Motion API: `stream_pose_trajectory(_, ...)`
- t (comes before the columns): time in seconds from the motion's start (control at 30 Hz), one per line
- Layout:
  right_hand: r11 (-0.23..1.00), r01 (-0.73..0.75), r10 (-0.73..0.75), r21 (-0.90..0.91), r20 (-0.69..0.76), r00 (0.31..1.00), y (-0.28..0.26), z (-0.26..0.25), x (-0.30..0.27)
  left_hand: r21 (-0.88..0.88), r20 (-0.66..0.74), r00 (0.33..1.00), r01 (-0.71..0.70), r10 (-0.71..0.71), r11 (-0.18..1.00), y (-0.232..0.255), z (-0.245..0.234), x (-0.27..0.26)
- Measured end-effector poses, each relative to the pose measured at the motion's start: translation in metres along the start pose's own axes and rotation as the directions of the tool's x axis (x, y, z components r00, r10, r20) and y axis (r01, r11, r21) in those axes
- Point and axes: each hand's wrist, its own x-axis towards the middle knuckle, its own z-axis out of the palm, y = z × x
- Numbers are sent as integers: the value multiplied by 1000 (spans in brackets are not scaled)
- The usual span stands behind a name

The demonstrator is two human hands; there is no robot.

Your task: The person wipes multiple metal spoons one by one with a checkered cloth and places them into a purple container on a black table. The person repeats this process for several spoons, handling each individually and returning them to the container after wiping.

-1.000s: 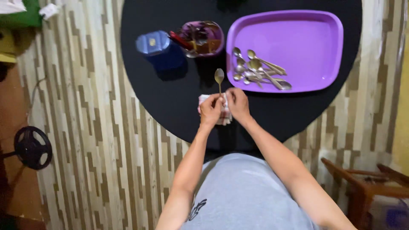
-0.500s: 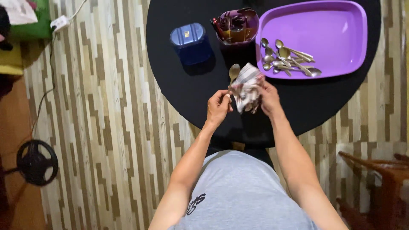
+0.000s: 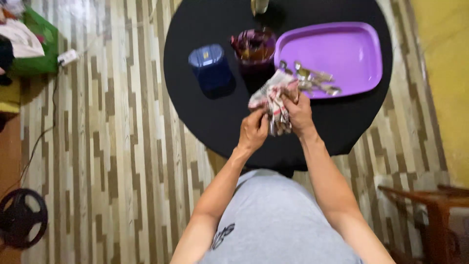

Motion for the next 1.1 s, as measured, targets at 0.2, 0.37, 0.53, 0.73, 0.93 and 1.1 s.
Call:
stream_pose_trajectory(0.2,971,88,-88,-225,8,996,-37,-30,12,87,10,997,78,-79,993,49,12,2)
stream_pose_trajectory(0.37,975,189,-184,-116,50,982,-67,-53,22,134,-46,985,172,-167,976,63,16,-7)
stream_pose_trajectory(0.53,939,7,-43,345,94,995,-96,-75,15,81,-202,955,237,-217,968,60,35,-8)
stream_pose_trajectory(0.73,564,-488,202,666,462,864,-69,-80,-3,-9,-142,979,-149,146,989,85,48,11)
stream_pose_trajectory(0.93,287,-618,86,732,623,778,-79,-61,-5,35,-79,960,-268,270,963,69,31,18)
stream_pose_trajectory(1.1,479,-575,437,663,388,811,-69,-44,1,-9,-80,979,-188,187,982,47,-3,25)
